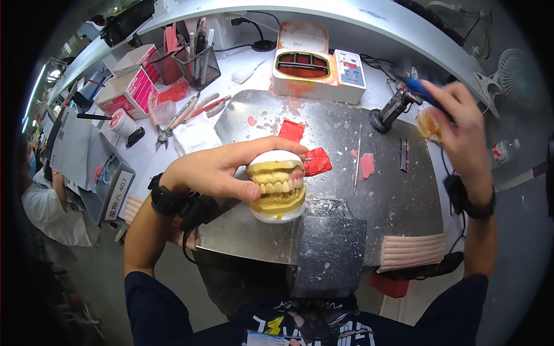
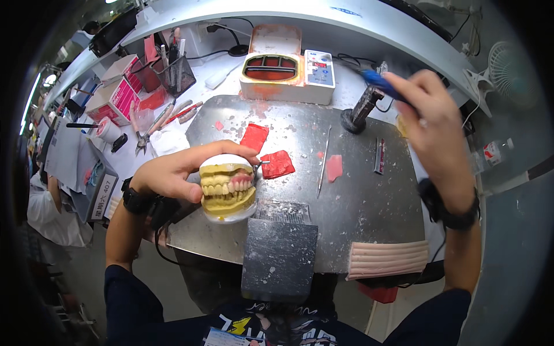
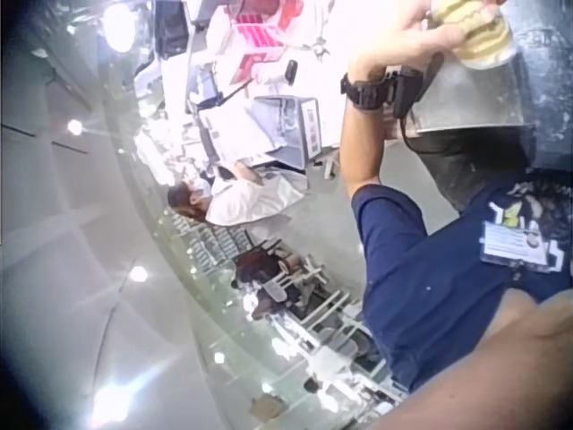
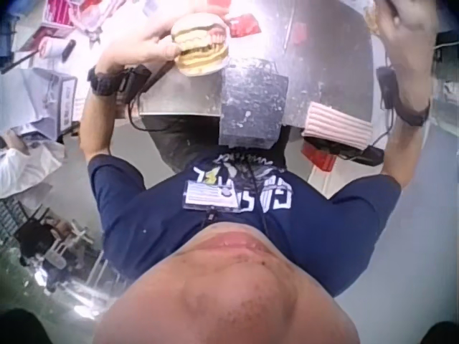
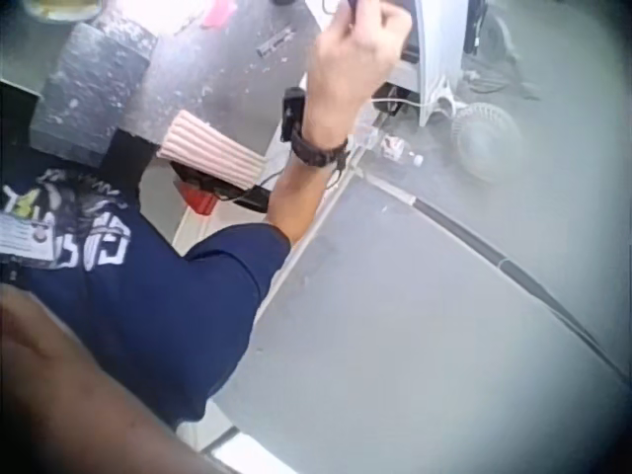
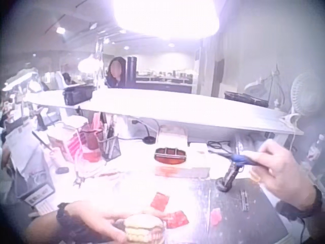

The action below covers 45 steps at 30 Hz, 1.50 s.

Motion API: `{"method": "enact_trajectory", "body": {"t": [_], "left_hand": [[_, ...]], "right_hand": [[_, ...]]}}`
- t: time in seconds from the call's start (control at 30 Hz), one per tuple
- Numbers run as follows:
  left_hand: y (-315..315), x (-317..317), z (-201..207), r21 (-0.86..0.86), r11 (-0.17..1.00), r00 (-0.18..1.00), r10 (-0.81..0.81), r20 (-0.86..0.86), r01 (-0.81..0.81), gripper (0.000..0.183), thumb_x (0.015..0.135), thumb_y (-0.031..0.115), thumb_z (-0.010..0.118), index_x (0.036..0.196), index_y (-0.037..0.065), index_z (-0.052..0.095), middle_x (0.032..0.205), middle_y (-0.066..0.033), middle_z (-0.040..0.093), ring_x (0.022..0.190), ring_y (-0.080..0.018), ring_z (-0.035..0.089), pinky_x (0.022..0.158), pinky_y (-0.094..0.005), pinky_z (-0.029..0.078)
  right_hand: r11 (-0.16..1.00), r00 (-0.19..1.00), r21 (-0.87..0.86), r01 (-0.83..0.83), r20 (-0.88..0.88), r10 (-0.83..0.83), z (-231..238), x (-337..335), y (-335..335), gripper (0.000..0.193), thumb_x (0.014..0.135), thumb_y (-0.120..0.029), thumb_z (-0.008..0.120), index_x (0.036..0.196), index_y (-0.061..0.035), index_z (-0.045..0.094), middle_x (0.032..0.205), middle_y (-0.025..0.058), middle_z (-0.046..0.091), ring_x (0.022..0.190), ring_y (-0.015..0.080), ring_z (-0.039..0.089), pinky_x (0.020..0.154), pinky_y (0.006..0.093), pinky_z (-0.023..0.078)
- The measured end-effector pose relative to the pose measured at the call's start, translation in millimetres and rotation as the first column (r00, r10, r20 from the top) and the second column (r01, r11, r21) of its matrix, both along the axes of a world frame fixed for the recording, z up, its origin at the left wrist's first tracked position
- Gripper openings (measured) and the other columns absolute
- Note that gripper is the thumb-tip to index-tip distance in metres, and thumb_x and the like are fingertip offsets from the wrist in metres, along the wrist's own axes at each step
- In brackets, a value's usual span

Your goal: The recorder is manufacturing and refining a dental prosthetic model using manual and electric tools.

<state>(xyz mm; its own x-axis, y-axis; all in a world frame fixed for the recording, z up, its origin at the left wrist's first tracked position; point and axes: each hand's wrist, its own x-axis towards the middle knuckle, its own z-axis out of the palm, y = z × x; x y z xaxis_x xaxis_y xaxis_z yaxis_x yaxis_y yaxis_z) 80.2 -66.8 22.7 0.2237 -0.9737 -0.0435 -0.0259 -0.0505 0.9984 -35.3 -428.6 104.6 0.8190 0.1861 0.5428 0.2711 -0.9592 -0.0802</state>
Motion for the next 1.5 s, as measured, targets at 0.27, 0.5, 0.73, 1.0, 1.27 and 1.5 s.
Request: {"method": "enact_trajectory", "body": {"t": [0.27, 0.5, 0.73, 1.0, 1.27, 1.5], "left_hand": [[27.2, -26.9, -2.2, -0.060, 0.968, 0.965, 0.250, 0.083, -0.245, 0.096, 0.076, 0.056, 0.081, 0.145, 0.002, 0.040, 0.136, -0.0083, 0.047, 0.134, -0.0178, 0.043, 0.113, -0.0326, 0.032], [44.4, -45.9, -2.2, -0.372, 0.837, 0.587, 0.547, 0.597, -0.402, 0.093, 0.069, 0.033, 0.089, 0.142, 0.002, 0.039, 0.136, -0.0135, 0.045, 0.131, -0.0277, 0.045, 0.113, -0.0388, 0.035], [52.5, -66.4, -4.1, -0.336, 0.791, 0.584, 0.607, 0.539, -0.512, 0.096, 0.070, 0.035, 0.088, 0.144, 0.002, 0.037, 0.139, -0.0127, 0.040, 0.133, -0.0251, 0.044, 0.115, -0.0391, 0.033], [51.2, -71.4, -10.0, -0.320, 0.754, 0.583, 0.651, 0.487, -0.574, 0.098, 0.072, 0.037, 0.087, 0.146, 0.003, 0.034, 0.138, -0.0110, 0.038, 0.135, -0.0236, 0.043, 0.116, -0.0389, 0.032], [45.8, -71.8, -7.8, -0.440, 0.704, 0.492, 0.707, 0.508, -0.558, 0.084, 0.072, 0.027, 0.088, 0.137, 0.001, 0.042, 0.130, -0.0173, 0.049, 0.121, -0.0327, 0.051, 0.104, -0.0399, 0.041], [45.6, -71.6, -8.9, -0.449, 0.689, 0.485, 0.722, 0.494, -0.569, 0.085, 0.072, 0.029, 0.088, 0.138, 0.001, 0.042, 0.130, -0.0176, 0.049, 0.119, -0.0332, 0.051, 0.103, -0.0400, 0.041]], "right_hand": [[0.885, 0.994, -0.457, 0.094, 0.099, -0.054, -36.8, 98.9, 64.6, 0.020, 0.085, -0.028, 0.073, 0.090, -0.0083, 0.075, 0.089, 0.0095, 0.062, 0.081, 0.0277, 0.068, 0.068, 0.0411, 0.055], [0.938, 0.980, -0.335, 0.093, 0.195, -0.028, -28.1, 89.4, 66.1, 0.017, 0.085, -0.026, 0.075, 0.090, -0.0094, 0.076, 0.080, 0.0076, 0.060, 0.068, 0.0252, 0.063, 0.058, 0.0386, 0.050], [0.970, 0.962, -0.086, -0.227, 0.133, 0.237, 8.1, 16.3, 109.8, 0.024, 0.082, -0.015, 0.081, 0.102, -0.0019, 0.076, 0.076, 0.0075, 0.056, 0.059, 0.0162, 0.053, 0.051, 0.0294, 0.041], [0.963, 0.969, -0.114, -0.245, -0.008, 0.245, 27.2, -20.2, 132.8, 0.032, 0.083, -0.026, 0.081, 0.106, -0.0032, 0.077, 0.082, 0.0057, 0.056, 0.067, 0.0133, 0.056, 0.056, 0.0250, 0.046], [0.939, 0.947, -0.136, -0.317, 0.002, 0.320, 28.4, -23.6, 132.7, 0.034, 0.081, -0.030, 0.082, 0.104, -0.0051, 0.078, 0.081, 0.0051, 0.055, 0.061, 0.0115, 0.050, 0.051, 0.0246, 0.037], [0.943, 0.948, -0.105, -0.315, 0.004, 0.317, 24.8, -24.5, 133.5, 0.035, 0.072, -0.019, 0.087, 0.104, -0.0078, 0.078, 0.078, 0.0053, 0.056, 0.060, 0.0156, 0.051, 0.051, 0.0287, 0.040]]}}
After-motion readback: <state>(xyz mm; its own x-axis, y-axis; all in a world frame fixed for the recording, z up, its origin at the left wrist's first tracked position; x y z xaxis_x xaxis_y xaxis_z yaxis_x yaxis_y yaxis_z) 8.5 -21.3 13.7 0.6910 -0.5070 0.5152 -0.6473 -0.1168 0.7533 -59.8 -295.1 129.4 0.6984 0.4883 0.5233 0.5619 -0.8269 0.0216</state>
